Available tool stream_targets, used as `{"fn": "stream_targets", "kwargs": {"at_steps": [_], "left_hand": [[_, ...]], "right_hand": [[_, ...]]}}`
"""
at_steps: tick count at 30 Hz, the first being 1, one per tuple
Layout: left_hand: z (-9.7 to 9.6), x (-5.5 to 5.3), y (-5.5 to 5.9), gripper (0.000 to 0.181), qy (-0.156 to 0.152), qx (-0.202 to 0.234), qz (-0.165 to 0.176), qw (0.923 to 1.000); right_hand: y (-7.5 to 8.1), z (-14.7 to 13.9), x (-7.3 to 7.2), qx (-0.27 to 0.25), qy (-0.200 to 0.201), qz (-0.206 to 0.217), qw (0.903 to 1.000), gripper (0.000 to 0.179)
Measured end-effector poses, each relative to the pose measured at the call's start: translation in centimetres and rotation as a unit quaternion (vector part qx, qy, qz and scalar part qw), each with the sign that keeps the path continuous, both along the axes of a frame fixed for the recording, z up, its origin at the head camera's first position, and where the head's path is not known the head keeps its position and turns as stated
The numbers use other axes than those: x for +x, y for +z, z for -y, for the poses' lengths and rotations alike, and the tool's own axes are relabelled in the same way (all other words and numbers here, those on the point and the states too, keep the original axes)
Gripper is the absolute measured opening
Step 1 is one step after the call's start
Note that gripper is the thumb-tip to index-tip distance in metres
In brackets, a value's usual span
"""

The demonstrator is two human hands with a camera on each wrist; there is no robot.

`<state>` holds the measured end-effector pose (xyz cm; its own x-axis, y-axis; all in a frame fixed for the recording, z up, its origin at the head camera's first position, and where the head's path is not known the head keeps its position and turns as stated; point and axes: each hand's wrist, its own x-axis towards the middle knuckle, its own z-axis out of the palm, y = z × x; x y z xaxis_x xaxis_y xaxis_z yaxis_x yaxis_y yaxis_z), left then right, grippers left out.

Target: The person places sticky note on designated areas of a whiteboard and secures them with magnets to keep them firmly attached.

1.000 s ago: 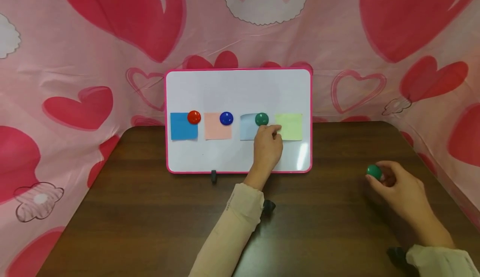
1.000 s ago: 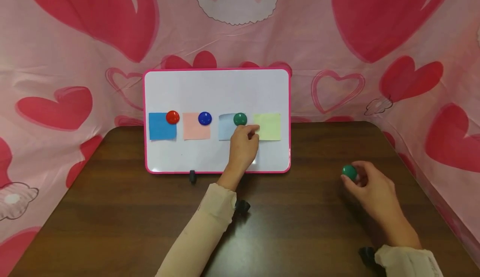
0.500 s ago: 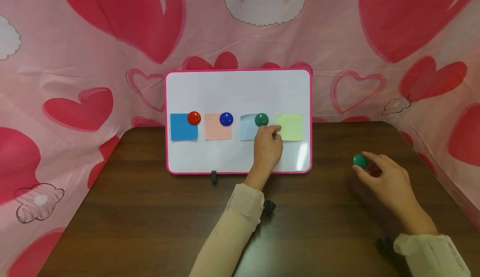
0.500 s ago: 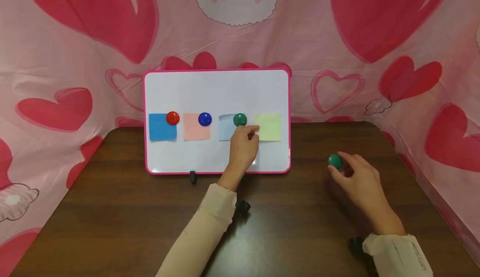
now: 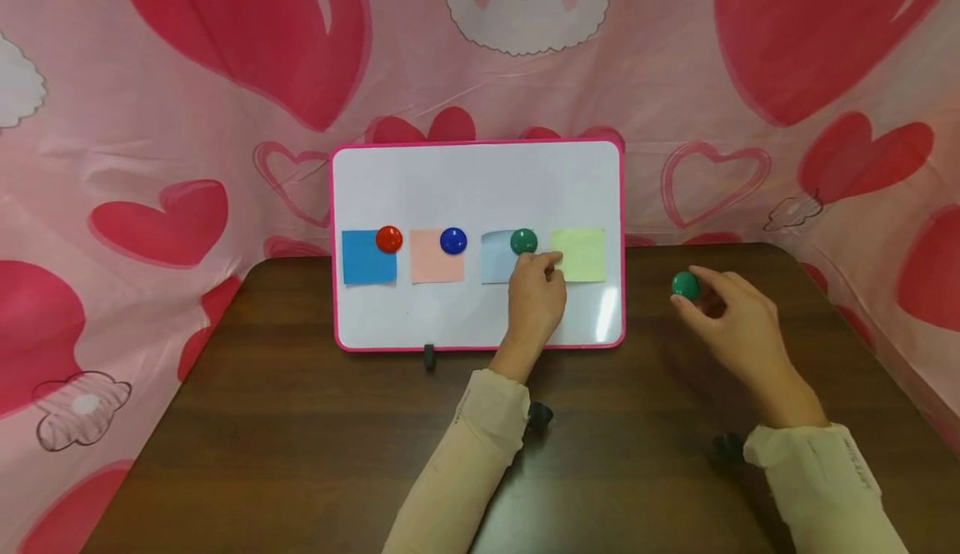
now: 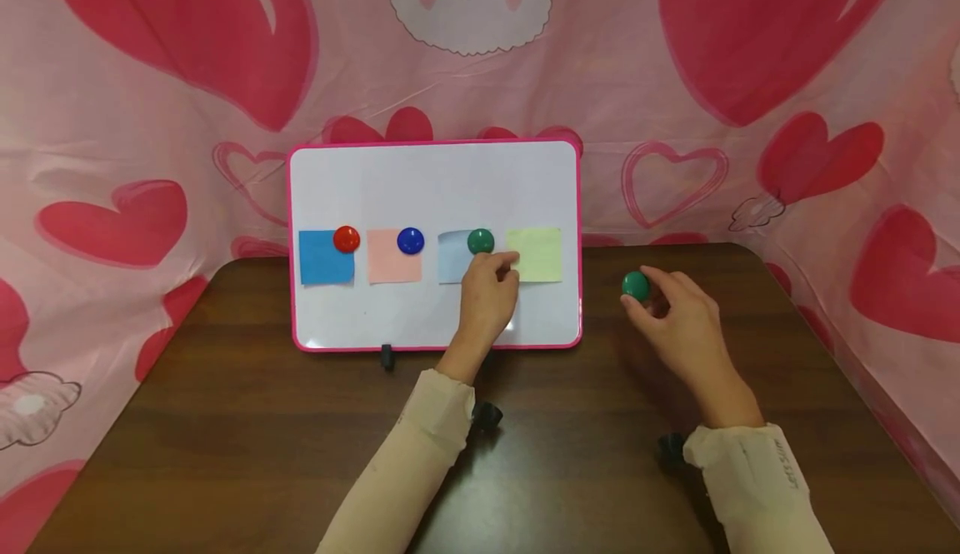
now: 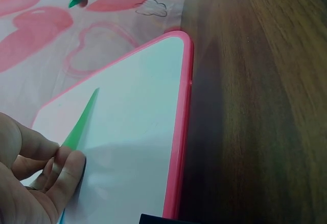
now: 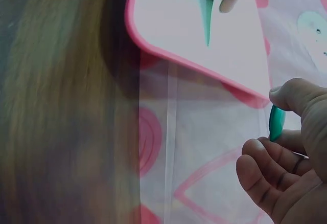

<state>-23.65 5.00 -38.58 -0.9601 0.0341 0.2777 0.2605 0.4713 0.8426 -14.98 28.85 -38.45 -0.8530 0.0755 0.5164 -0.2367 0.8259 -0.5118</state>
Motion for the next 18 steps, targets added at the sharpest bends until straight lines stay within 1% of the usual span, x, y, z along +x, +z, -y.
{"fn": "stream_targets", "kwargs": {"at_steps": [5, 13, 15, 18], "left_hand": [[0.0, 0.0, 0.0, 0.028, 0.001, -0.007, -0.005, 1.0000], [0.0, -0.1, -0.1, 0.028, -0.002, -0.011, -0.003, 0.9999], [0.0, -0.1, -0.1, 0.028, -0.002, -0.012, -0.002, 0.9999], [0.1, -0.1, 0.0, 0.028, -0.003, -0.011, -0.001, 0.9999]], "right_hand": [[0.3, 1.0, -0.8, -0.005, 0.004, 0.004, 1.0000, 0.047], [0.6, 2.5, -2.4, -0.007, 0.016, -0.024, 0.9996, 0.044], [0.8, 2.9, -2.8, -0.008, 0.017, -0.018, 0.9997, 0.044], [1.1, 3.4, -3.1, -0.020, 0.018, 0.006, 0.9996, 0.047]]}}
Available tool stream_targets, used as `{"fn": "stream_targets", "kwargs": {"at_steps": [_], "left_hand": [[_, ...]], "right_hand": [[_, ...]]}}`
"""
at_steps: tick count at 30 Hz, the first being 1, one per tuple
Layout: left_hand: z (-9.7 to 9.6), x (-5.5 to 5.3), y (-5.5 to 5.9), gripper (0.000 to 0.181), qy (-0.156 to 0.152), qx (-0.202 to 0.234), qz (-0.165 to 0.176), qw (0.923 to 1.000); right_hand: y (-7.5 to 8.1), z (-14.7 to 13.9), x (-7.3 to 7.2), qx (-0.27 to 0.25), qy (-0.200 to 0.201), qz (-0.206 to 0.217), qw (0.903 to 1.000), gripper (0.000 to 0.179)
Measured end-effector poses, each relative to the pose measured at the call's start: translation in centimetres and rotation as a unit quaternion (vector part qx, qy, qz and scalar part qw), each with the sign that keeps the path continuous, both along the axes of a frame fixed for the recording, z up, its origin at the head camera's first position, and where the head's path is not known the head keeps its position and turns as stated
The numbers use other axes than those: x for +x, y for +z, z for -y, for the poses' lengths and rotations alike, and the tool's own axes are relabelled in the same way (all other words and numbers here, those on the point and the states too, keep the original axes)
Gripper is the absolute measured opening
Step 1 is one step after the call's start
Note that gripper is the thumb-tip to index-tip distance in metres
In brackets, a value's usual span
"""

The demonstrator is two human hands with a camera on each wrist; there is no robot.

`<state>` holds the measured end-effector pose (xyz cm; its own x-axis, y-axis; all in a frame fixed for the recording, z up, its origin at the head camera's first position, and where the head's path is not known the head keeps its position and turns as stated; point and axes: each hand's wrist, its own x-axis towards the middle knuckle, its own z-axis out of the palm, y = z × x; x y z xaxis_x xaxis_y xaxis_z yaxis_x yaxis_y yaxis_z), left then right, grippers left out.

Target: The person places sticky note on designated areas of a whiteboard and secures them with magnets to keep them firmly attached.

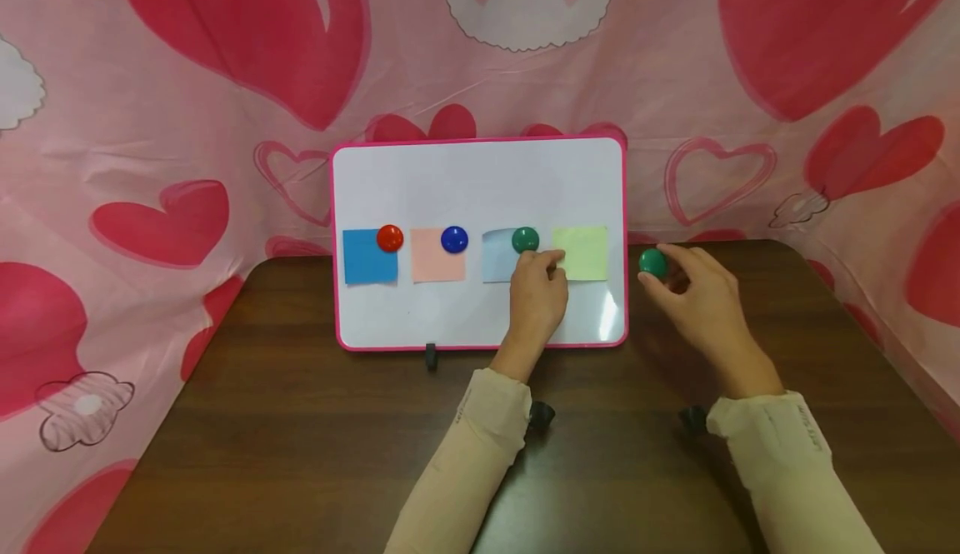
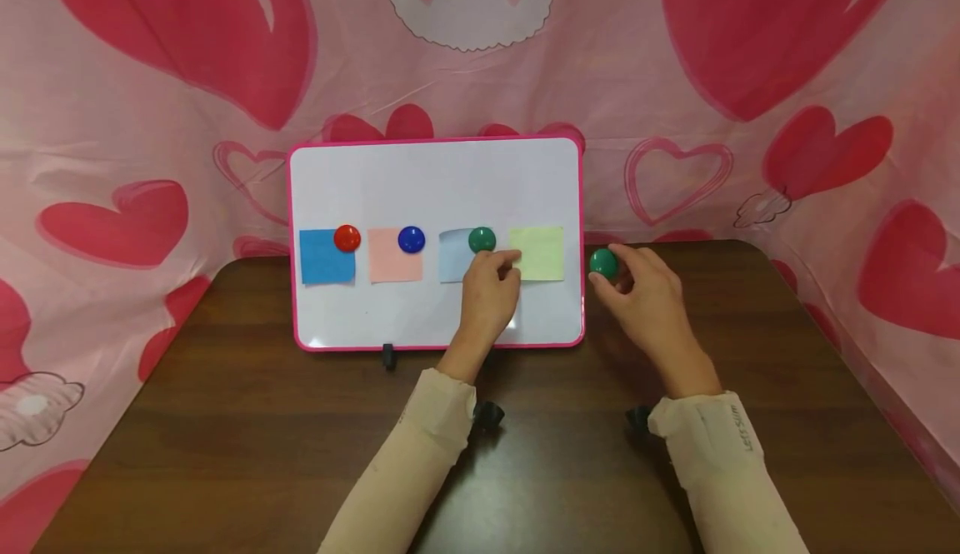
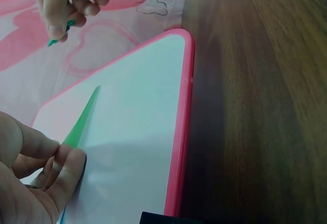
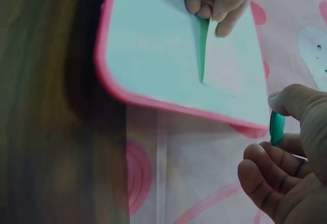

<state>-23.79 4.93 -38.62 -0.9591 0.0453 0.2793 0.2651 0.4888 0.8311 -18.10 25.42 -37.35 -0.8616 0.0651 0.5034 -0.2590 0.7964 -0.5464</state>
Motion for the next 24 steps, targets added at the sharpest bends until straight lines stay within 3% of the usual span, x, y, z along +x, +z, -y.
{"fn": "stream_targets", "kwargs": {"at_steps": [5, 13, 24], "left_hand": [[0.0, 0.0, 0.0, 0.029, -0.001, 0.005, 0.000, 1.0000], [-0.1, -0.2, -0.2, 0.029, -0.001, 0.006, -0.014, 0.9999], [-0.1, -0.2, -0.1, 0.028, 0.000, 0.008, -0.014, 0.9999]], "right_hand": [[0.6, 1.2, -0.9, -0.017, -0.003, 0.038, 0.9991, 0.053], [0.8, 2.9, -2.9, -0.022, 0.009, 0.004, 0.9997, 0.047], [0.7, 3.7, -4.2, -0.027, 0.006, 0.009, 0.9996, 0.047]]}}
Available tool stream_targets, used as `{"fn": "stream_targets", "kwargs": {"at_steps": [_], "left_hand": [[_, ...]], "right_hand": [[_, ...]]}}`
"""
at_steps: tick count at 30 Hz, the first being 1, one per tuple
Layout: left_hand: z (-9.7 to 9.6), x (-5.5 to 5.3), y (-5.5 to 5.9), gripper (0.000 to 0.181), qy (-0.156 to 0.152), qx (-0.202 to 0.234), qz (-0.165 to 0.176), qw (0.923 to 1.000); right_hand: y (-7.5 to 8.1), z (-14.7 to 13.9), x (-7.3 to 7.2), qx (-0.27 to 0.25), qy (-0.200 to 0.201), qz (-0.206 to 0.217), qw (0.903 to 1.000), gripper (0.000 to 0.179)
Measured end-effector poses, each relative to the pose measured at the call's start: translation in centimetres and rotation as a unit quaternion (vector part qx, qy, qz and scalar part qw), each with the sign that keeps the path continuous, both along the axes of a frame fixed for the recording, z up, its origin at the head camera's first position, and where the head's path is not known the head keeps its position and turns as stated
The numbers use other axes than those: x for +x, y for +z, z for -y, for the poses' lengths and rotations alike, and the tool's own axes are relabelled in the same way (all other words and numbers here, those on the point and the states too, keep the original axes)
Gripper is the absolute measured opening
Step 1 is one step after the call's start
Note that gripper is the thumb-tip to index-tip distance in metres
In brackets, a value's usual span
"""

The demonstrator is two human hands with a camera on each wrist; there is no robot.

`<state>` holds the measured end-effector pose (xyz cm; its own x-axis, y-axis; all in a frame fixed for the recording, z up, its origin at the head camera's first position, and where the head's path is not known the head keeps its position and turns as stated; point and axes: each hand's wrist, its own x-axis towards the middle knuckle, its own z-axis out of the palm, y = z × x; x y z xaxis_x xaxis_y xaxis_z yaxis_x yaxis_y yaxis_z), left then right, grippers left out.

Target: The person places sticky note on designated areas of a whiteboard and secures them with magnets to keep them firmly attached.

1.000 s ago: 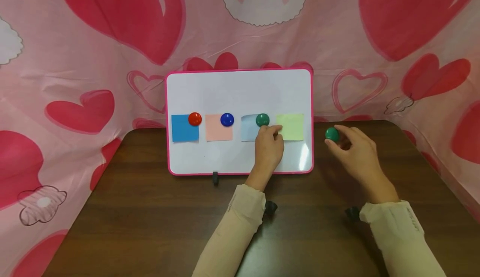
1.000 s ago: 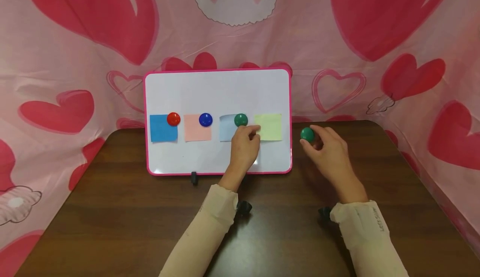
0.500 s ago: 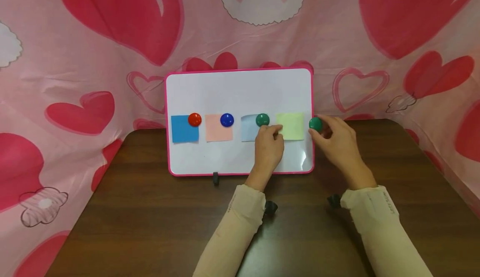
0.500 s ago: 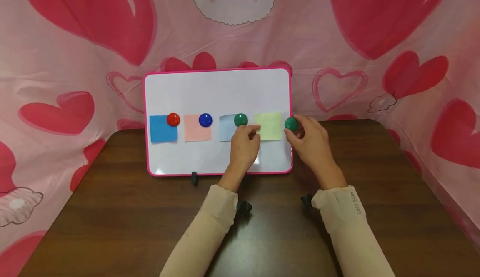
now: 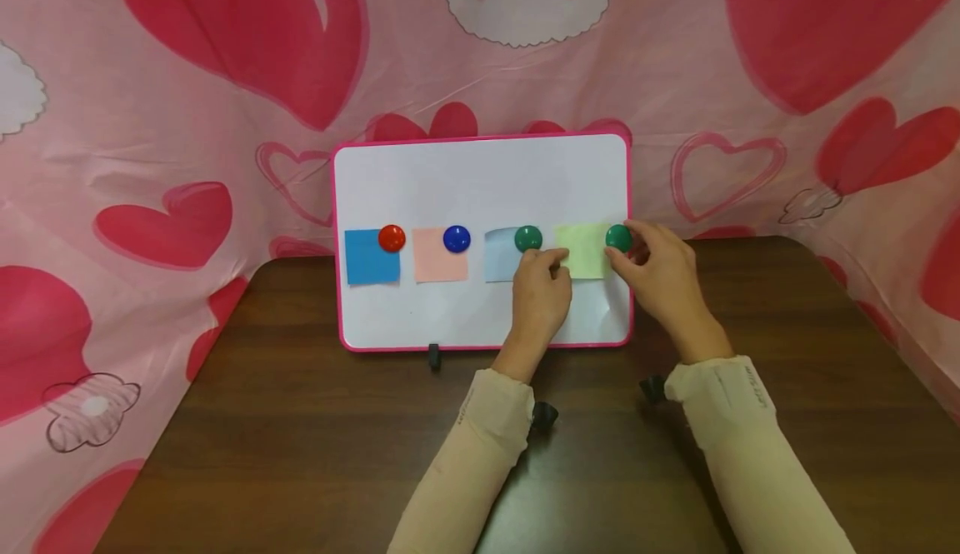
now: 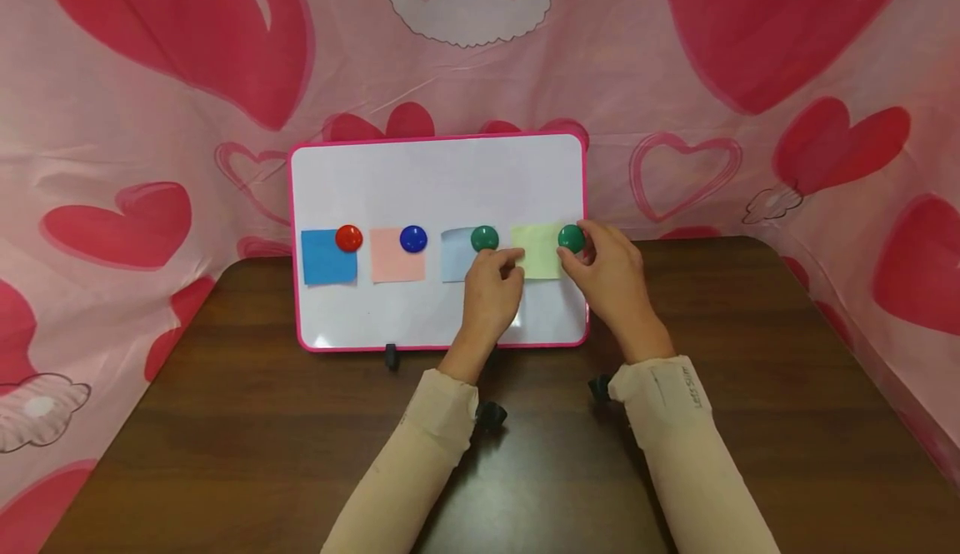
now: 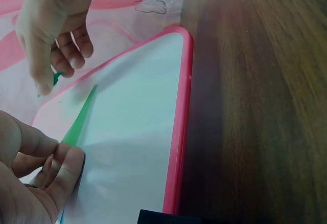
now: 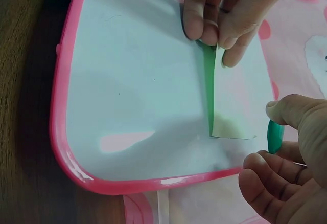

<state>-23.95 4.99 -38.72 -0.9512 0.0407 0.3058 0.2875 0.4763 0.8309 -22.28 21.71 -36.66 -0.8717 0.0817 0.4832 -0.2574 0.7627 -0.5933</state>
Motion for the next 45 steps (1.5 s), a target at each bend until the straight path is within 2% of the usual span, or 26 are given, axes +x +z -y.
{"fn": "stream_targets", "kwargs": {"at_steps": [13, 18, 25, 45], "left_hand": [[-0.3, 0.1, -0.2, 0.028, -0.004, -0.007, -0.002, 1.0000], [-0.4, 0.2, 0.0, 0.028, -0.004, -0.012, -0.001, 0.9999], [-0.3, 0.3, 0.1, 0.027, -0.003, -0.017, -0.003, 0.9999], [-0.1, 0.1, -0.1, 0.027, 0.000, -0.023, -0.019, 0.9996]], "right_hand": [[-0.6, 0.4, -1.6, 0.037, -0.012, 0.027, 0.9989, 0.045], [-0.4, 0.6, -1.7, 0.042, -0.014, 0.024, 0.9987, 0.043], [-0.1, 0.7, -1.6, 0.059, -0.022, 0.051, 0.9967, 0.044], [-0.6, 1.0, -2.2, 0.061, -0.022, 0.037, 0.9972, 0.041]]}}
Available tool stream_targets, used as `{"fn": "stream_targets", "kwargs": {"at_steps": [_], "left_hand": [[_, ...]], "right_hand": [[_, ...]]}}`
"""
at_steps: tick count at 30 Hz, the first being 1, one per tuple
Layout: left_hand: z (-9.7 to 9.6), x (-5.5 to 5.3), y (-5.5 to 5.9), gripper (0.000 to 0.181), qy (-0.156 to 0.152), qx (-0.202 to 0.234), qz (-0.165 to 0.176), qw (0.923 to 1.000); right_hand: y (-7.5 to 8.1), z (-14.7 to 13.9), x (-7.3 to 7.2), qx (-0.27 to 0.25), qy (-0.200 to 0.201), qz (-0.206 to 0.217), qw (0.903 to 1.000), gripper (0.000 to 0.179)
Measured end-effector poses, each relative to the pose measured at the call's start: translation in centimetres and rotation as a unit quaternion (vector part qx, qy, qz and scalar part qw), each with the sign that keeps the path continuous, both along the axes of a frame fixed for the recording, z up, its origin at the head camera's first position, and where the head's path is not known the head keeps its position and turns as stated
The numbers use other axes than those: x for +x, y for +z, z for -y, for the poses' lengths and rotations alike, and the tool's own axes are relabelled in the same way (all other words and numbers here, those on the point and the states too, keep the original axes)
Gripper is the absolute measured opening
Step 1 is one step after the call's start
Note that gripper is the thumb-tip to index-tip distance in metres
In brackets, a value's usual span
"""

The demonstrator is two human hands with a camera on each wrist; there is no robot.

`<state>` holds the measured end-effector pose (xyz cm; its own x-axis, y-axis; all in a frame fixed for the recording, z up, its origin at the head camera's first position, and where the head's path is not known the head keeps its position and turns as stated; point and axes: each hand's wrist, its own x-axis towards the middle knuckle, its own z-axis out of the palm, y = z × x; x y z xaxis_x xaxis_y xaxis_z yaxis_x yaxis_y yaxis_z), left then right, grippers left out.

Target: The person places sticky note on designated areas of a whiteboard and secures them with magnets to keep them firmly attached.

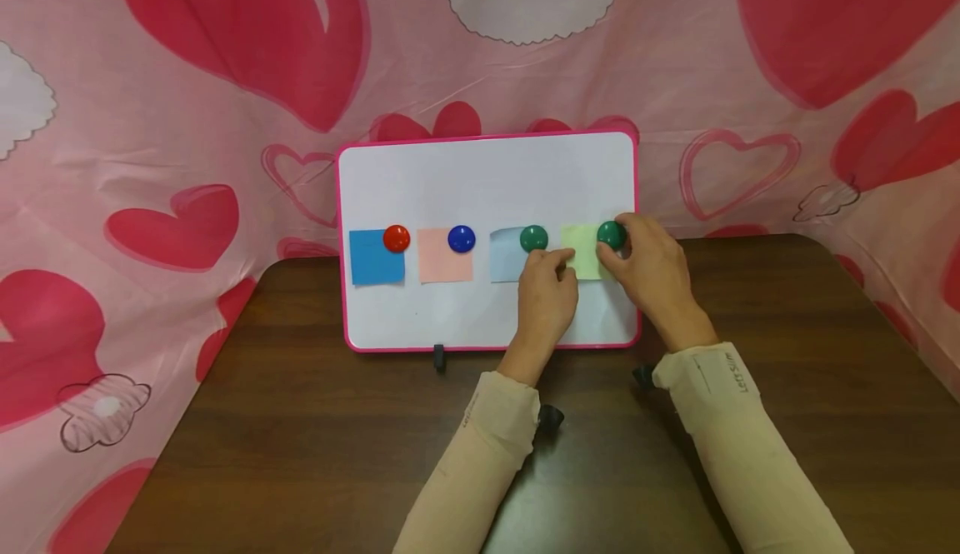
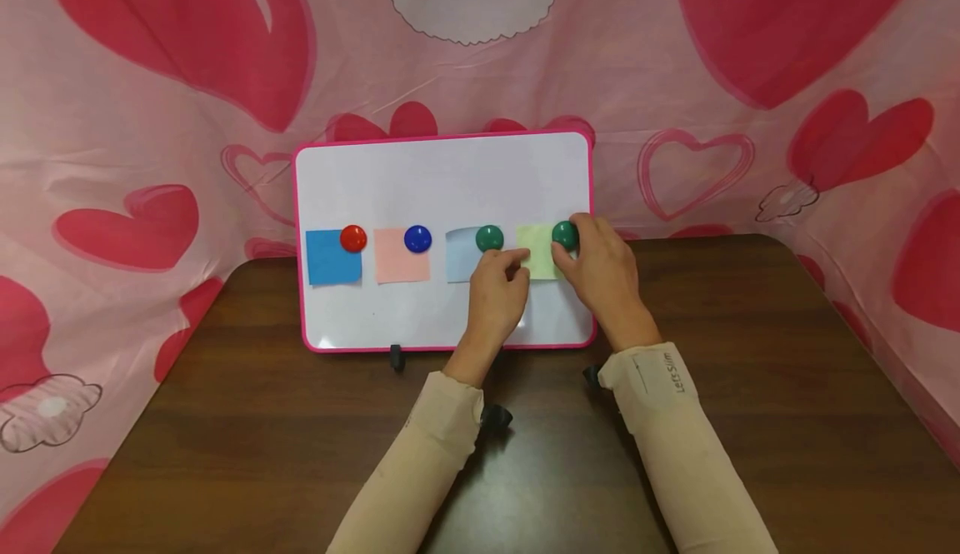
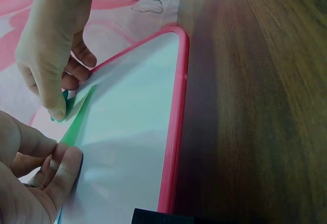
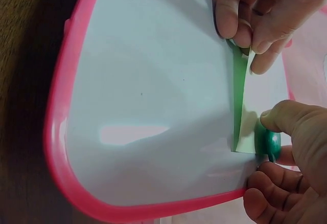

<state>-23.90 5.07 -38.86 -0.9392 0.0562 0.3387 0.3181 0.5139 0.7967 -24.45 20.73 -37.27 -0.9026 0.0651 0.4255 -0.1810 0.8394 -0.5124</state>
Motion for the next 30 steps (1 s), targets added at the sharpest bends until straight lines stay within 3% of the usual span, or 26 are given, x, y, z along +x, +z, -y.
{"fn": "stream_targets", "kwargs": {"at_steps": [23, 27, 30], "left_hand": [[-0.24, -0.13, 0.04, 0.027, 0.005, -0.004, 0.014, 0.9999], [-0.25, -0.19, 0.02, 0.027, 0.007, -0.004, 0.012, 0.9999], [-0.21, -0.22, -0.05, 0.028, 0.006, 0.000, 0.009, 0.9999]], "right_hand": [[0.19, -0.07, -0.24, 0.004, -0.010, 0.038, 0.9992, 0.049], [0.51, -0.07, -0.02, 0.005, -0.009, 0.029, 0.9995, 0.049], [0.86, -0.20, 0.29, -0.004, -0.008, -0.001, 1.0000, 0.047]]}}
